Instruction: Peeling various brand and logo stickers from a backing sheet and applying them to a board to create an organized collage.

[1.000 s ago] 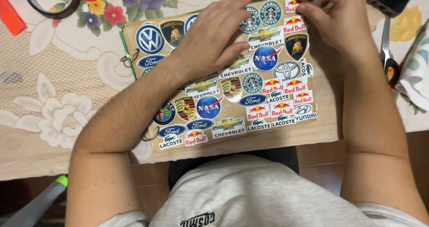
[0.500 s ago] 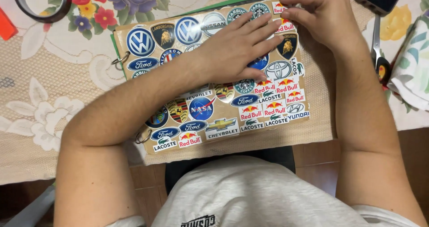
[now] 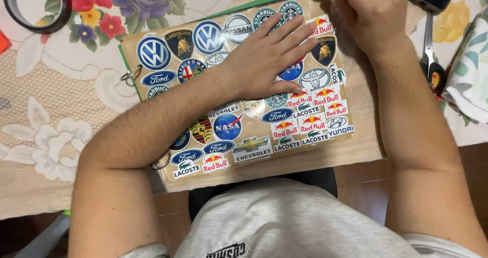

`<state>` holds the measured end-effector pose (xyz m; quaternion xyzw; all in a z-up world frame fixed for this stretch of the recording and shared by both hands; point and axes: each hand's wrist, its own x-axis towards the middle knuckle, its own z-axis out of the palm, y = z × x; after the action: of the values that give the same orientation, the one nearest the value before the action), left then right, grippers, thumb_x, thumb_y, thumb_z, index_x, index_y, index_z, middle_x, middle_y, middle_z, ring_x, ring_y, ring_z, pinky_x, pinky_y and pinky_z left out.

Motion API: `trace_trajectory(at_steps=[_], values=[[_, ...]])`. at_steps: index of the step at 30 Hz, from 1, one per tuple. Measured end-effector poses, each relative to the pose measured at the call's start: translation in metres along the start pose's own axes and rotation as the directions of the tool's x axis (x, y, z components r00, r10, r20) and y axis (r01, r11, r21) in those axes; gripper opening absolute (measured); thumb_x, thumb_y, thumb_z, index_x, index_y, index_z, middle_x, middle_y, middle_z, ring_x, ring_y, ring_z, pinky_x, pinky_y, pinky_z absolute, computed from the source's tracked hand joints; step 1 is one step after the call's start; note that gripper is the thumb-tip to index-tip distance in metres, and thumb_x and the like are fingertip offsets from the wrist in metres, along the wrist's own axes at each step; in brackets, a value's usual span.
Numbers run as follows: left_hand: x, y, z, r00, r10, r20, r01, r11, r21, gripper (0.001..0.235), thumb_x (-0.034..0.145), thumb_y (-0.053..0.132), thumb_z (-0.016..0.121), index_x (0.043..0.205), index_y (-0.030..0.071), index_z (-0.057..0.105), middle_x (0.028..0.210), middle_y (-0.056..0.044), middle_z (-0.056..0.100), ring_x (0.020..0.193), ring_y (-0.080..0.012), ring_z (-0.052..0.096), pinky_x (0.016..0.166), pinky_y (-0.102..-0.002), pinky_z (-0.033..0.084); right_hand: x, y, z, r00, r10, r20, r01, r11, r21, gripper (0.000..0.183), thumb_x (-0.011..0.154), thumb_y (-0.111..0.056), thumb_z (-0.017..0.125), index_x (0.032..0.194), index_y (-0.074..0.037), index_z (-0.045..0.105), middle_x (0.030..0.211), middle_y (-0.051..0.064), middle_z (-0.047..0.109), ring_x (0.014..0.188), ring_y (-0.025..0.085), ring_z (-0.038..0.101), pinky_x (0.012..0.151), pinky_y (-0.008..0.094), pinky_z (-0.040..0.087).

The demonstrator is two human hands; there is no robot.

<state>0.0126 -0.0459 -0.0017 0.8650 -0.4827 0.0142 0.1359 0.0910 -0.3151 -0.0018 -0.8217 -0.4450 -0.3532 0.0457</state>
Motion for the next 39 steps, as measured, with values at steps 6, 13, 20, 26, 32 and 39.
trace_trajectory(at_steps=[6,13,20,26,32,39], values=[[-0.001,-0.001,0.005,1.000,-0.005,-0.012,0.005,1.000,0.020,0.093,0.101,0.075,0.024,0.158,0.003,0.031,0.164,-0.020,0.025,0.152,-0.0376,0.018,0.121,-0.057,0.007,0.002,-0.005,0.001,0.989,-0.144,-0.029,0.146,0.980,0.134,0.006,0.115,-0.005,0.073,0.119,-0.001,0.074,0.110,0.013,0.079,0.092,0.027,0.076,0.072,0.035,0.060],[0.000,-0.002,0.008,0.999,0.000,-0.034,0.000,1.000,0.013,0.092,0.102,0.075,0.031,0.158,0.003,0.032,0.164,-0.020,0.024,0.152,-0.0374,0.018,0.122,-0.057,0.009,0.003,-0.014,-0.003,0.984,-0.164,0.062,0.156,0.981,0.116,0.013,0.116,-0.005,0.062,0.122,-0.004,0.073,0.115,0.012,0.076,0.096,0.027,0.075,0.072,0.034,0.058],[0.000,-0.002,0.008,1.000,0.000,-0.027,0.001,1.000,0.018,0.092,0.102,0.075,0.031,0.159,0.003,0.031,0.164,-0.020,0.023,0.152,-0.0374,0.018,0.122,-0.057,0.009,-0.003,-0.013,-0.001,0.985,-0.119,0.126,0.113,0.992,0.049,0.014,0.110,-0.003,0.068,0.119,-0.010,0.077,0.118,0.008,0.076,0.099,0.024,0.075,0.069,0.032,0.057],[0.000,-0.003,0.009,0.999,-0.003,-0.034,0.003,1.000,0.019,0.092,0.101,0.075,0.029,0.158,0.003,0.033,0.164,-0.020,0.025,0.152,-0.0373,0.020,0.121,-0.057,0.009,0.005,-0.013,-0.007,0.964,-0.127,0.235,0.117,0.992,0.055,0.012,0.111,-0.007,0.069,0.121,-0.013,0.075,0.123,0.004,0.073,0.106,0.023,0.074,0.076,0.030,0.056],[0.000,-0.003,0.000,0.998,0.017,-0.060,-0.018,1.000,-0.010,0.087,0.103,0.071,0.043,0.155,0.002,0.040,0.161,-0.025,0.024,0.150,-0.0406,0.023,0.120,-0.059,0.013,0.013,-0.011,-0.017,0.952,-0.037,0.304,-0.022,0.982,0.188,0.024,0.103,0.000,0.074,0.124,-0.010,0.080,0.122,0.007,0.073,0.105,0.030,0.066,0.074,0.040,0.052],[0.000,-0.006,-0.015,0.994,-0.007,-0.106,-0.002,0.997,-0.083,0.088,0.098,0.077,0.039,0.153,0.008,0.047,0.158,-0.032,0.018,0.148,-0.0483,0.013,0.120,-0.063,0.010,0.003,-0.008,-0.038,0.939,0.158,0.305,-0.292,0.835,0.466,0.014,0.116,0.000,0.081,0.128,0.006,0.076,0.121,0.021,0.070,0.112,0.038,0.063,0.100,0.046,0.043]])
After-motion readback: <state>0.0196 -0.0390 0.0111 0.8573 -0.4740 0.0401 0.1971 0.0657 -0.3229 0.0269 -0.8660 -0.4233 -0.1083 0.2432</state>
